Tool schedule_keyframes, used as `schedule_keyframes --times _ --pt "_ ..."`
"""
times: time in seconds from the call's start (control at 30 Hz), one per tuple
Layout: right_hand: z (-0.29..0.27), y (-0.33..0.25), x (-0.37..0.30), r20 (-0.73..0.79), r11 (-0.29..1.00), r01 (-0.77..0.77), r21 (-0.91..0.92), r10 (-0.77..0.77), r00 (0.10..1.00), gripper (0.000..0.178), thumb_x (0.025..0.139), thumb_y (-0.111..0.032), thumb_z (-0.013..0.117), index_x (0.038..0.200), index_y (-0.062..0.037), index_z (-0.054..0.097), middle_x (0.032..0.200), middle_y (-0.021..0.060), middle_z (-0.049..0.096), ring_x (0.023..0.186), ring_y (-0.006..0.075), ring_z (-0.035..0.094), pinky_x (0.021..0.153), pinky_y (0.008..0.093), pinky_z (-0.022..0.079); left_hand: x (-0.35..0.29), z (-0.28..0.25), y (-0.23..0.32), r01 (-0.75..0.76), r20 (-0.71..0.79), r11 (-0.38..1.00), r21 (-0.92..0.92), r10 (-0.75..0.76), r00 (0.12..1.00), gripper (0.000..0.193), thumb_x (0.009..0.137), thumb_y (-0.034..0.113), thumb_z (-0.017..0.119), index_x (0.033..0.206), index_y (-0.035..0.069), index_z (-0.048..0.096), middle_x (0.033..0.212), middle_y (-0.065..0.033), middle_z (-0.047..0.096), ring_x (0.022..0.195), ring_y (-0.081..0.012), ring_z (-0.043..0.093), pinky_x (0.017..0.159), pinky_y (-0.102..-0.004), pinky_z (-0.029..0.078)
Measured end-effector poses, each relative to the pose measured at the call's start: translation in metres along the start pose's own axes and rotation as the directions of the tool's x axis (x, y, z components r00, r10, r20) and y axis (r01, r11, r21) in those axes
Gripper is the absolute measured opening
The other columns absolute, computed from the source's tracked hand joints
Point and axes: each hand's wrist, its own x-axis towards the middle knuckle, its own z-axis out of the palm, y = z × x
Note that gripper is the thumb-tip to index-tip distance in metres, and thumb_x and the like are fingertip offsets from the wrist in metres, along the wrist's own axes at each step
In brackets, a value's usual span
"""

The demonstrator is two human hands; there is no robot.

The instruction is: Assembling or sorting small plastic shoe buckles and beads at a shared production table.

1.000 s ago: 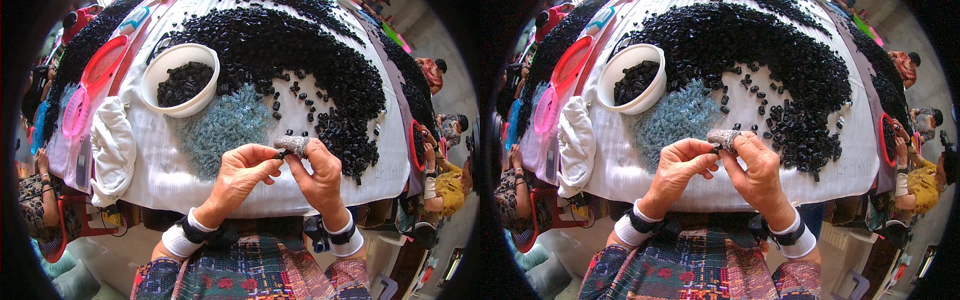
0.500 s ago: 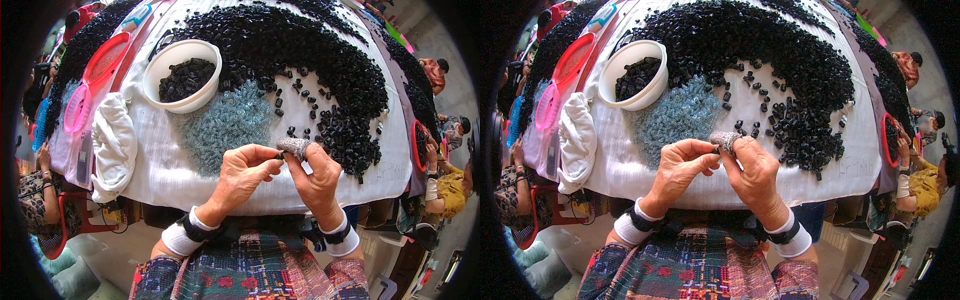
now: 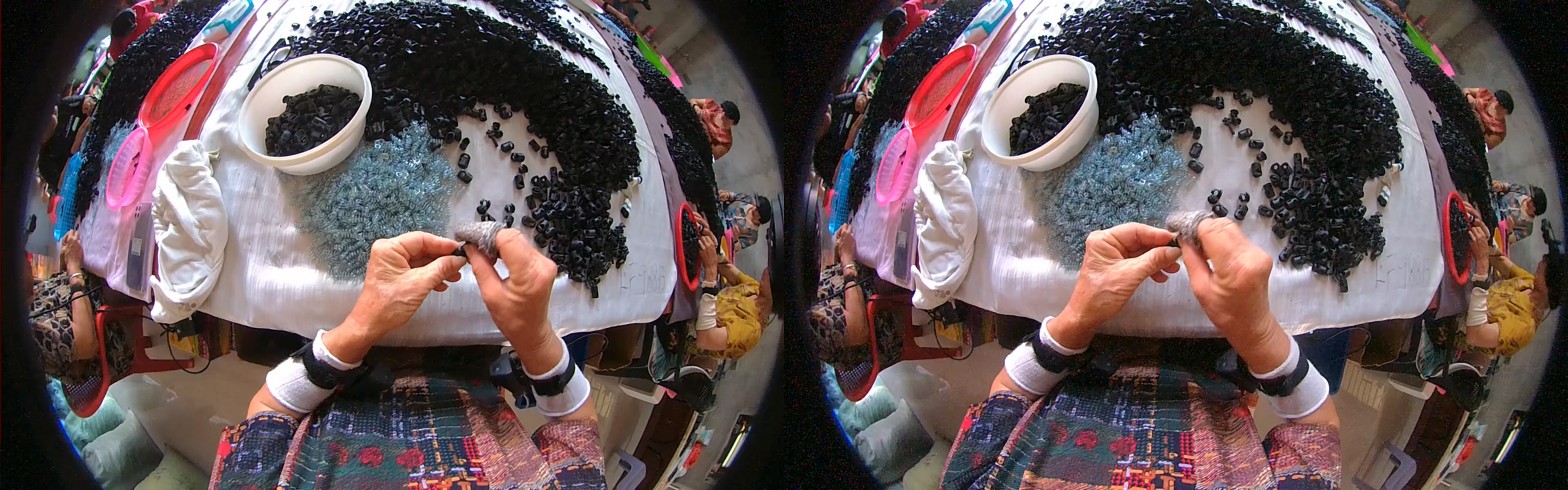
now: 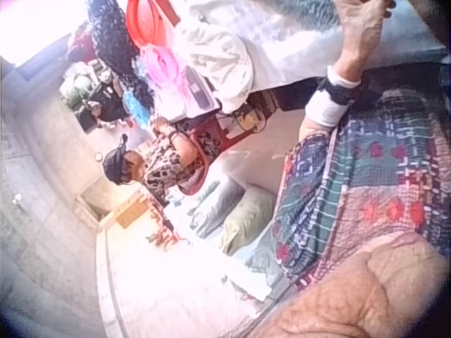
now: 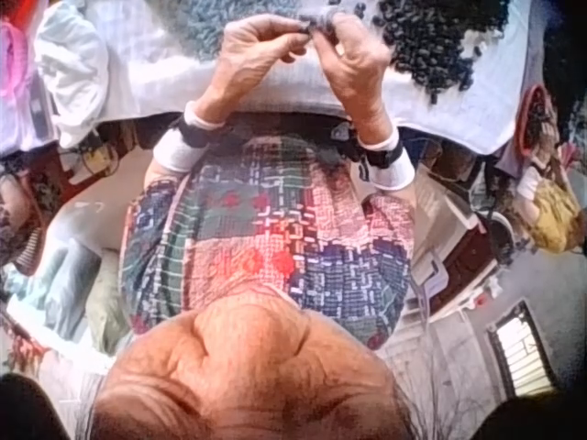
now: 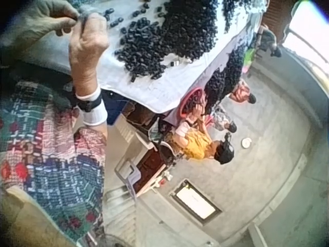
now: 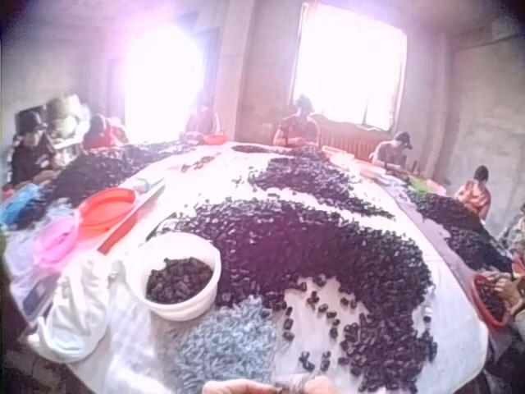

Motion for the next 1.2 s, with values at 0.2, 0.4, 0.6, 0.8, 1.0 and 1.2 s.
schedule_keyframes --times 0.2,0.4,0.6,0.8,1.0,1.2 --pt "0.001 0.001 0.003 -0.007 0.998 -0.066 0.013 0.066 0.998 0.016 0.073 0.004 0.066 0.088 0.0001 0.061 0.076 0.0151 0.060 0.065 0.0296 0.061 0.057 0.0337 0.048 0.002 -0.001 -0.001 0.005 0.002 1.000 0.007 -0.005 1.000 0.020 0.083 0.011 0.070 0.098 -0.002 0.065 0.084 -0.0079 0.068 0.074 -0.0113 0.066 0.061 -0.0222 0.053" --pt "-0.003 -0.001 0.007 0.060 0.998 -0.068 0.016 0.067 0.996 0.015 0.075 0.003 0.065 0.089 0.0004 0.061 0.079 0.0166 0.060 0.069 0.0319 0.061 0.060 0.0363 0.049 0.004 -0.004 0.001 0.006 0.026 0.999 0.035 -0.007 1.000 0.019 0.085 0.012 0.068 0.097 -0.002 0.065 0.084 -0.0090 0.068 0.075 -0.0131 0.066 0.062 -0.0237 0.053" --pt "-0.004 -0.003 0.006 0.084 0.999 -0.034 -0.014 0.035 0.996 0.015 0.075 0.003 0.064 0.090 0.0013 0.061 0.079 0.0169 0.060 0.068 0.0330 0.060 0.060 0.0365 0.048 0.005 -0.001 0.001 0.026 0.023 1.000 -0.003 -0.026 0.999 0.019 0.085 0.014 0.068 0.096 -0.001 0.066 0.084 -0.0080 0.068 0.074 -0.0119 0.065 0.062 -0.0236 0.053" --pt "0.000 -0.002 0.005 0.084 0.982 -0.165 0.089 0.158 0.984 0.016 0.075 0.005 0.063 0.091 0.0024 0.061 0.080 0.0173 0.060 0.069 0.0313 0.061 0.060 0.0354 0.048 0.008 -0.001 0.000 0.048 -0.014 0.995 -0.083 -0.049 0.999 0.014 0.084 0.011 0.067 0.093 0.000 0.066 0.081 -0.0058 0.068 0.070 -0.0101 0.063 0.061 -0.0228 0.053" --pt "0.001 0.002 0.010 0.096 0.992 -0.087 0.089 0.078 0.992 0.015 0.075 0.005 0.063 0.090 0.0022 0.061 0.080 0.0176 0.061 0.070 0.0319 0.062 0.061 0.0359 0.049 0.007 -0.004 -0.001 0.065 0.034 0.996 -0.068 -0.063 0.997 0.014 0.084 0.011 0.067 0.093 0.000 0.066 0.081 -0.0058 0.068 0.069 -0.0098 0.063 0.060 -0.0221 0.052" --pt "0.000 0.001 0.010 0.110 0.996 -0.065 0.063 0.058 0.992 0.017 0.074 0.006 0.063 0.090 0.0014 0.062 0.079 0.0171 0.061 0.071 0.0321 0.062 0.062 0.0362 0.049 0.007 -0.005 0.000 0.038 0.032 0.997 -0.060 -0.036 0.999 0.015 0.084 0.010 0.067 0.094 -0.001 0.066 0.082 -0.0063 0.068 0.068 -0.0098 0.063 0.060 -0.0224 0.052"
